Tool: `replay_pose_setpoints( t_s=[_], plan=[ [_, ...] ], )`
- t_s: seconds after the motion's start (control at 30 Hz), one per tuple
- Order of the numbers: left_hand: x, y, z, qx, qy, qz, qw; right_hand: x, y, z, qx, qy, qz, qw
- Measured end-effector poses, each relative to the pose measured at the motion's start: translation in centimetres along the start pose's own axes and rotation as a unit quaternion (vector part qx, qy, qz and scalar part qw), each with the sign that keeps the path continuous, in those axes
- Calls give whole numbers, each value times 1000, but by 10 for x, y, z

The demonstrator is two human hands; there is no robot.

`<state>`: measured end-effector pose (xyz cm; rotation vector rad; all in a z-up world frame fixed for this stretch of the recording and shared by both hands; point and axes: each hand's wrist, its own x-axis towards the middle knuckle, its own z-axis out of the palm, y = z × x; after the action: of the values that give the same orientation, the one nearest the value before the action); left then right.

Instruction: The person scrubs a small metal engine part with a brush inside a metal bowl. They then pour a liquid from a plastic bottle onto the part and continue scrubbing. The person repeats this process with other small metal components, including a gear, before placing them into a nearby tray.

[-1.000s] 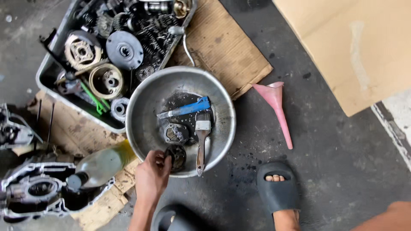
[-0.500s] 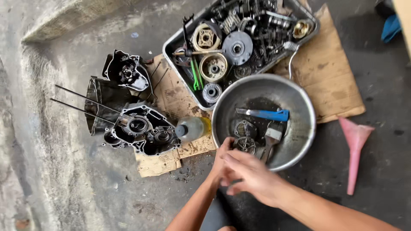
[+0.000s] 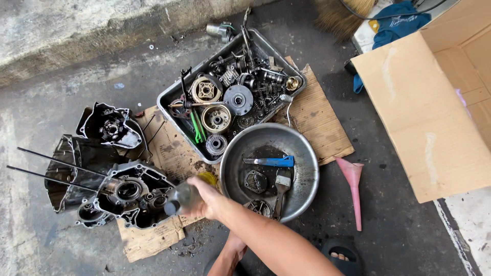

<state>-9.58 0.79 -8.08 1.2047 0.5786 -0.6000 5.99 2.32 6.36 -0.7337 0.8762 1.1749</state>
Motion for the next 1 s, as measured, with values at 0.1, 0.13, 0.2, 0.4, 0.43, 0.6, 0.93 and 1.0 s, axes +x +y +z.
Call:
replay_pose_setpoints(
  t_s=[0.1,0.13,0.2,0.4,0.43,0.6,0.93,1.0],
  plan=[
    [24,-27,-21,29,54,-16,998,-1,9,-14,58,-18,24,998],
    [43,-42,-35,328,-56,50,942,-15,9,-20,63,-104,10,993],
    [60,-65,-45,584,-152,110,789,-47,8,-34,61,-186,7,981],
    [39,22,-5,-46,-108,60,991,-142,-11,-104,24,-205,-253,945],
    [8,63,17,-111,-111,30,987,-165,-21,-117,-27,-239,-331,913],
    [-23,107,64,-251,-136,-49,957,-210,-29,-195,-129,-113,-542,823],
    [-27,112,93,-287,-142,-56,946,-165,4,-252,68,86,-593,798],
    [-26,120,94,-241,-114,-52,962,-163,7,-251,73,113,-605,785]
  ],
)
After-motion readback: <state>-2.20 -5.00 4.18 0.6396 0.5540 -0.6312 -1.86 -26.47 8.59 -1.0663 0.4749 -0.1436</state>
